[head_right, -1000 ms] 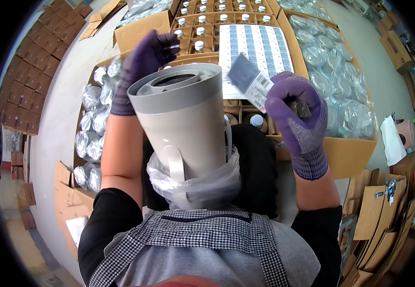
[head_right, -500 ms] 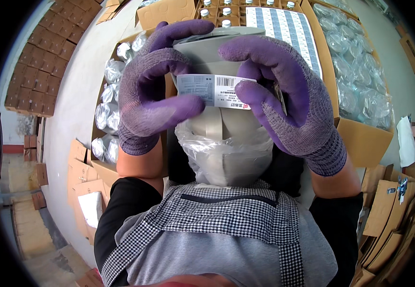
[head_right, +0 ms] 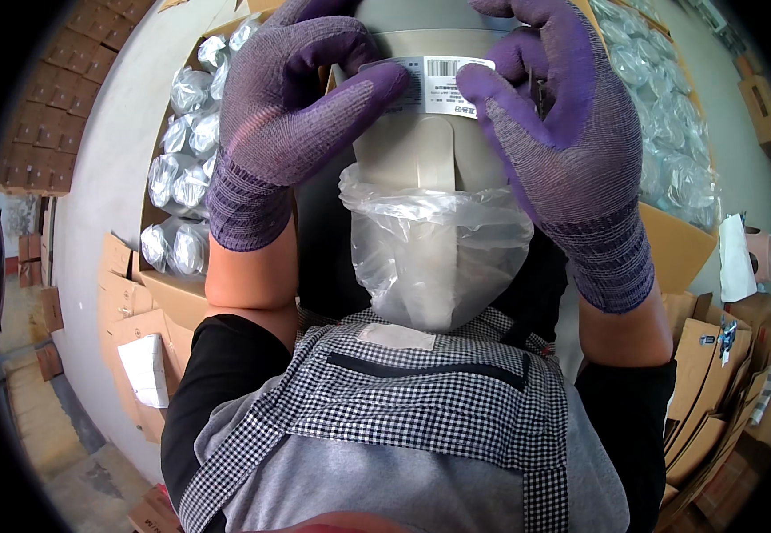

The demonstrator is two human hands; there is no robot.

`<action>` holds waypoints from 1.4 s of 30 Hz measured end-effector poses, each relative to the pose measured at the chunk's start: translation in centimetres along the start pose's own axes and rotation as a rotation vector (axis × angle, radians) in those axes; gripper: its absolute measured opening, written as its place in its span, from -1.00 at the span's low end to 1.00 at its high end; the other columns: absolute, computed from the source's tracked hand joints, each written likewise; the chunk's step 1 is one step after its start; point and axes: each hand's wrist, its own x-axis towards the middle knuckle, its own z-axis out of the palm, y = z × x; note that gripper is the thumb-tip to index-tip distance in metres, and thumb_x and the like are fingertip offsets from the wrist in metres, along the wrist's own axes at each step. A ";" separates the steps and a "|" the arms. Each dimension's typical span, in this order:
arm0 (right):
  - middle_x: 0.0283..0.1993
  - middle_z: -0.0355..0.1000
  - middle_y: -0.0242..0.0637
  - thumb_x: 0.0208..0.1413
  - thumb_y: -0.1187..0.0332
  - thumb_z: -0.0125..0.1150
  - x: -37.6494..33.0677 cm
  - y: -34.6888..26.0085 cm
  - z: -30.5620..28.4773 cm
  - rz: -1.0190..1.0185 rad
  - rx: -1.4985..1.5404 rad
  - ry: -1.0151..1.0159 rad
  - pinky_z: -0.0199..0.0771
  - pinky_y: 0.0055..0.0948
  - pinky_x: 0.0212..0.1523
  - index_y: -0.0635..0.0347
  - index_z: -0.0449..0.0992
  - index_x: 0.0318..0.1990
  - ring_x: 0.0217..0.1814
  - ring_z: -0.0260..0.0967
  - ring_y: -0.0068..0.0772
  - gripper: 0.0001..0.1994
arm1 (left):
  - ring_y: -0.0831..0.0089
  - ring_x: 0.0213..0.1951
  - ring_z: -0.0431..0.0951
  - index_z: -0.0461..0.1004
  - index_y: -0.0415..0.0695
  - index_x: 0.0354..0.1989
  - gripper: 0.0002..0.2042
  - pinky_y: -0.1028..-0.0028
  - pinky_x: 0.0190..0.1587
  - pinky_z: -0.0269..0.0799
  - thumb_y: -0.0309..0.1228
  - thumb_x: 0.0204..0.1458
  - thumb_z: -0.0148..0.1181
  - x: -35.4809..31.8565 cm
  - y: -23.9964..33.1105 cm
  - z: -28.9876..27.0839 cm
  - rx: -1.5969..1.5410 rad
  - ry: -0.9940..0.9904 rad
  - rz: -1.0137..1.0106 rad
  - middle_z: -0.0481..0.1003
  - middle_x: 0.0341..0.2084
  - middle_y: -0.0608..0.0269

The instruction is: The person removes a plastic housing from a box, inserts a metallic dome into it, attaches a top lid, and touches a label on the side of the assembled unit.

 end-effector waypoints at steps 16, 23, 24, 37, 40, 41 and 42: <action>-0.36 0.38 -0.52 0.16 0.56 0.30 0.6 -0.5 0.5 0.143 0.035 -0.007 0.38 -0.71 -0.28 0.21 0.35 0.27 -0.37 0.30 -0.77 -0.49 | 0.04 -0.01 0.50 0.54 -0.20 -0.48 -0.86 0.18 0.09 0.38 -0.43 -0.10 0.40 0.4 -0.7 0.5 0.140 0.003 0.118 0.48 0.05 -0.10; -0.47 0.39 -0.42 0.16 0.29 0.38 0.0 0.4 0.3 0.115 -0.253 0.086 0.46 -0.53 -0.37 0.16 0.40 0.16 -0.48 0.36 -0.60 -0.55 | 0.08 0.02 0.49 0.49 -0.26 -0.38 -0.74 0.25 0.17 0.35 -0.40 -0.18 0.41 0.2 -0.5 0.1 0.086 0.012 -0.084 0.40 0.09 -0.19; -0.47 0.39 -0.43 0.16 0.29 0.37 -0.3 0.7 -0.1 0.166 -0.260 0.094 0.46 -0.54 -0.37 0.17 0.41 0.14 -0.48 0.37 -0.60 -0.57 | 0.11 0.02 0.49 0.48 -0.27 -0.32 -0.69 0.28 0.20 0.34 -0.37 -0.19 0.40 0.2 -0.3 -0.1 0.063 0.021 -0.106 0.38 0.12 -0.20; 0.09 0.44 -0.01 0.42 0.18 -0.08 -1.1 6.6 -0.5 0.507 1.371 0.088 0.56 -0.31 0.05 0.39 0.24 0.31 0.00 0.50 -0.30 -0.52 | 0.15 0.13 0.40 0.45 -0.22 0.02 -0.46 0.25 0.18 0.36 -0.37 -0.20 0.49 -1.1 -2.1 2.3 0.230 0.207 0.134 0.35 0.08 -0.03; -0.02 0.45 -0.12 0.34 0.16 0.09 0.2 13.7 -0.7 0.553 0.941 0.050 0.48 -0.45 -0.18 0.31 0.36 0.24 -0.28 0.40 -0.49 -0.53 | 0.13 0.14 0.41 0.48 -0.21 0.01 -0.54 0.24 0.19 0.36 -0.50 -0.15 0.41 -1.4 -2.2 2.2 0.307 0.162 0.195 0.38 0.09 -0.05; -0.07 0.45 -0.17 0.29 0.15 0.17 1.3 17.4 -1.0 0.594 0.819 -0.007 0.42 -0.49 -0.28 0.27 0.40 0.21 -0.39 0.31 -0.55 -0.54 | 0.12 0.14 0.42 0.49 -0.20 -0.01 -0.58 0.24 0.19 0.37 -0.54 -0.12 0.37 -1.1 -2.2 2.1 0.292 0.148 0.220 0.40 0.09 -0.05; 0.04 0.43 -0.10 0.27 0.06 0.17 2.9 21.8 -1.3 0.763 0.749 0.004 0.45 -0.43 -0.12 0.24 0.36 0.27 -0.22 0.39 -0.47 -0.45 | 0.10 0.13 0.43 0.51 -0.20 -0.03 -0.63 0.23 0.19 0.38 -0.58 -0.08 0.32 -0.8 -2.4 2.2 0.267 0.134 0.251 0.42 0.08 -0.06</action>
